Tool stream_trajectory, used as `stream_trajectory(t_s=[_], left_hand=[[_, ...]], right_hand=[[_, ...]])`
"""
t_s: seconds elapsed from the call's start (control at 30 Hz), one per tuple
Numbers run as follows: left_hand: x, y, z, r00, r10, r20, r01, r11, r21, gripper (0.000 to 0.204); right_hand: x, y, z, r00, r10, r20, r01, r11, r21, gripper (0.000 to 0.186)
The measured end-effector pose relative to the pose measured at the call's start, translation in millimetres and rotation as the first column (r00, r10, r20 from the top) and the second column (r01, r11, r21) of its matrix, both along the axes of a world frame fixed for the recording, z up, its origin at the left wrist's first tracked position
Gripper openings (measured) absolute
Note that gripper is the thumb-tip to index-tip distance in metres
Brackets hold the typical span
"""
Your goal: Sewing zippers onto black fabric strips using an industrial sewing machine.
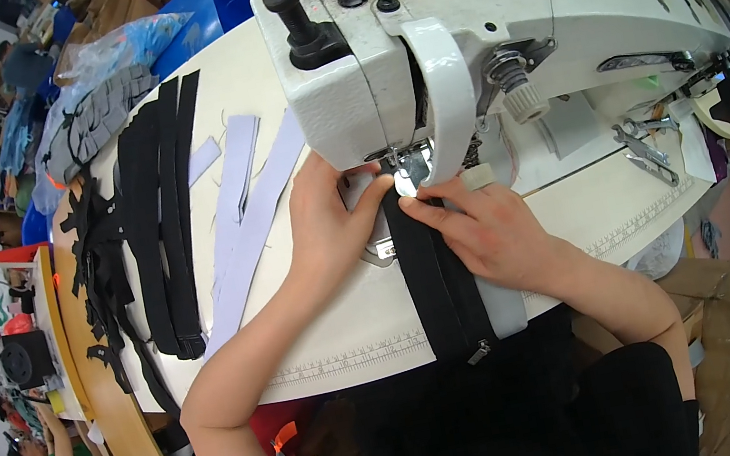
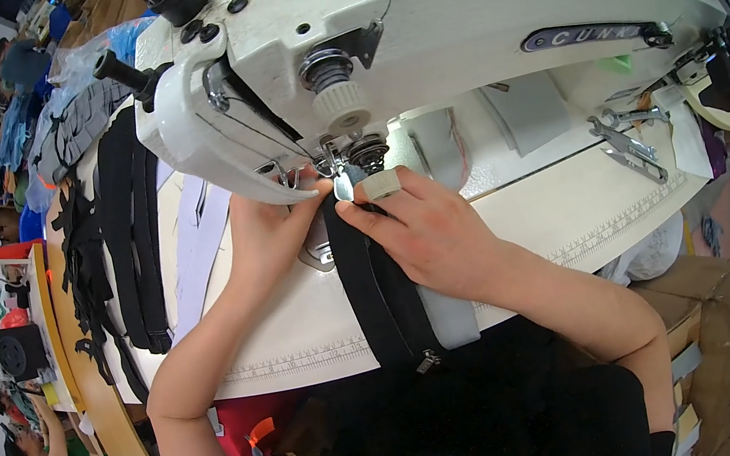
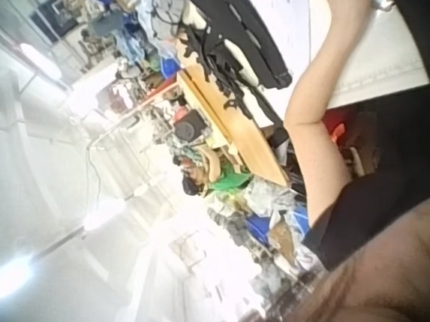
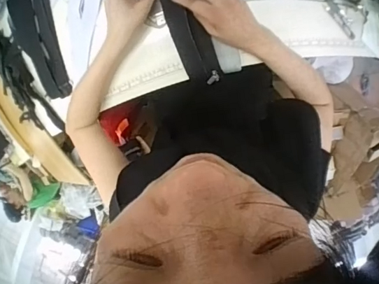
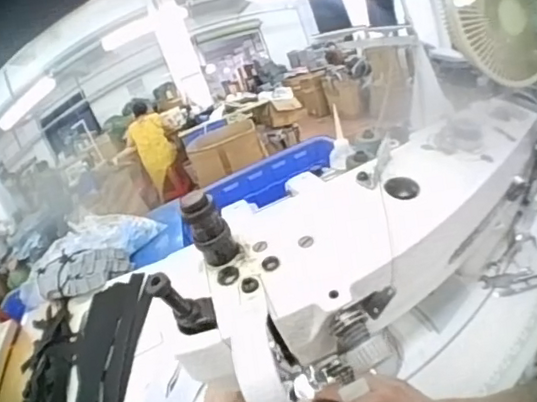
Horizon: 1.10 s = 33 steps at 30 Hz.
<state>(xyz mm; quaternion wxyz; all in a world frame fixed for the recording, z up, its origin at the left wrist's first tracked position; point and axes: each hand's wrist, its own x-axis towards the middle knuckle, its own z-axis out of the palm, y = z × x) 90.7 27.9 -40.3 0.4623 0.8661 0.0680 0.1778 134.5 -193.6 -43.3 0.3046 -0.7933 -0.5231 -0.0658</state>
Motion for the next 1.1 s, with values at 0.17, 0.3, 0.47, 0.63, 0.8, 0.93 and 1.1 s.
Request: stream_trajectory(t_s=[0.17, 0.3, 0.47, 0.63, 0.8, 0.93, 1.1], left_hand=[[-19.5, 0.1, 2.2, 0.982, -0.190, 0.012, 0.189, 0.980, 0.070, 0.010], [-23.7, -8.9, -6.2, 0.987, -0.143, 0.071, 0.141, 0.990, 0.024, 0.010], [-26.4, -20.2, -14.3, 0.995, -0.012, 0.097, 0.020, 0.996, -0.085, 0.008], [-26.4, -22.0, -10.6, 0.996, -0.015, 0.085, 0.016, 1.000, -0.020, 0.008], [-26.7, -21.2, -9.7, 0.997, -0.021, 0.079, 0.018, 0.999, 0.033, 0.009], [-25.2, -18.9, -10.4, 0.997, -0.035, 0.076, 0.033, 0.999, 0.027, 0.010], [-26.6, -19.7, -9.6, 0.997, -0.047, 0.064, 0.045, 0.999, 0.028, 0.011]], right_hand=[[-0.1, -1.5, -0.1, 1.000, -0.006, 0.015, 0.006, 0.999, -0.033, 0.046], [0.3, -0.3, -5.8, 1.000, -0.015, -0.006, 0.015, 0.999, 0.045, 0.041], [-0.3, 1.1, -4.8, 0.999, -0.014, -0.053, 0.019, 0.994, 0.106, 0.030], [0.6, -0.4, -3.0, 0.999, -0.007, -0.044, 0.011, 0.995, 0.095, 0.030], [1.6, -0.2, -2.9, 0.999, 0.006, -0.050, 0.000, 0.994, 0.108, 0.030], [2.5, 1.2, -3.0, 0.999, -0.003, -0.036, 0.007, 0.993, 0.114, 0.028], [1.9, -1.0, -3.2, 0.999, -0.004, -0.048, 0.009, 0.995, 0.103, 0.027]])
